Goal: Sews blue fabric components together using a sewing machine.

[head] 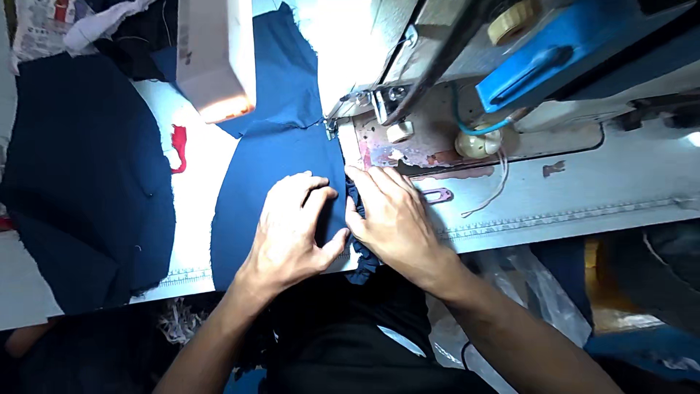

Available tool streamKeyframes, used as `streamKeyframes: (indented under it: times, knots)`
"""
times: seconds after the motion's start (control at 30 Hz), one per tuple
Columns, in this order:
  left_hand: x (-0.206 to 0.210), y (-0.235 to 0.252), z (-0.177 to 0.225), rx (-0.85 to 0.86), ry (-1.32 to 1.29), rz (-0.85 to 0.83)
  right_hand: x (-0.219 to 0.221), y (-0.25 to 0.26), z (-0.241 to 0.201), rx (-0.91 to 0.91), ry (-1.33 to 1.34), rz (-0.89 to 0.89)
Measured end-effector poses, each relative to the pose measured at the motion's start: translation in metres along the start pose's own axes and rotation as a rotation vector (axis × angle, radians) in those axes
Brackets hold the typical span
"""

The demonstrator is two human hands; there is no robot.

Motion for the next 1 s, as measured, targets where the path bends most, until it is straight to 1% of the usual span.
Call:
streamKeyframes:
  times: [0.13,0.2,0.3,0.37,0.4,0.47,0.53,0.57,0.6,0.67,0.73,0.87,0.93,1.0]
  knots:
    - [0.0,-0.003,0.003,0.04,-0.1,0.09,-0.006,0.003,0.0,-0.004,0.064,0.012]
    - [-0.005,-0.006,0.003,0.057,-0.181,0.086,-0.006,0.005,0.003,0.019,0.118,-0.017]
    - [-0.02,-0.005,-0.01,-0.004,-0.349,0.028,-0.003,0.005,0.009,0.055,0.198,-0.071]
    - [-0.04,-0.002,-0.029,-0.091,-0.371,0.025,-0.003,0.007,0.014,0.082,0.23,-0.114]
    - [-0.054,-0.002,-0.041,-0.152,-0.309,0.055,-0.004,0.007,0.016,0.1,0.249,-0.128]
    - [-0.089,-0.006,-0.051,-0.267,-0.034,0.19,-0.011,0.006,0.017,0.128,0.27,-0.133]
    - [-0.105,-0.006,-0.039,-0.307,0.206,0.299,-0.016,0.006,0.018,0.125,0.279,-0.106]
    - [-0.099,-0.005,-0.027,-0.267,0.262,0.301,-0.019,0.006,0.019,0.117,0.285,-0.08]
    - [-0.081,-0.005,-0.013,-0.189,0.279,0.252,-0.022,0.005,0.019,0.111,0.292,-0.059]
    - [-0.033,-0.016,0.009,-0.039,0.239,0.082,-0.026,0.002,0.02,0.098,0.31,-0.036]
    - [-0.002,-0.029,0.007,0.018,0.228,-0.011,-0.029,0.007,0.025,0.074,0.312,-0.015]
    - [0.0,-0.046,0.001,0.095,0.253,-0.078,-0.023,-0.002,0.021,-0.036,0.269,0.006]
    - [-0.003,-0.053,0.01,0.154,0.288,-0.058,-0.018,-0.011,0.012,-0.101,0.226,-0.016]
    - [-0.006,-0.06,0.022,0.211,0.291,-0.052,-0.013,-0.016,0.003,-0.128,0.195,-0.047]
Point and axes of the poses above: each hand's wrist, its own y-axis towards the middle knuckle, its own x-axis out of the palm, z = x × y, the point moved 9 cm from there along y, towards the middle knuckle, and after that the axes turned 8 degrees about -x, right-handed, at the moved point
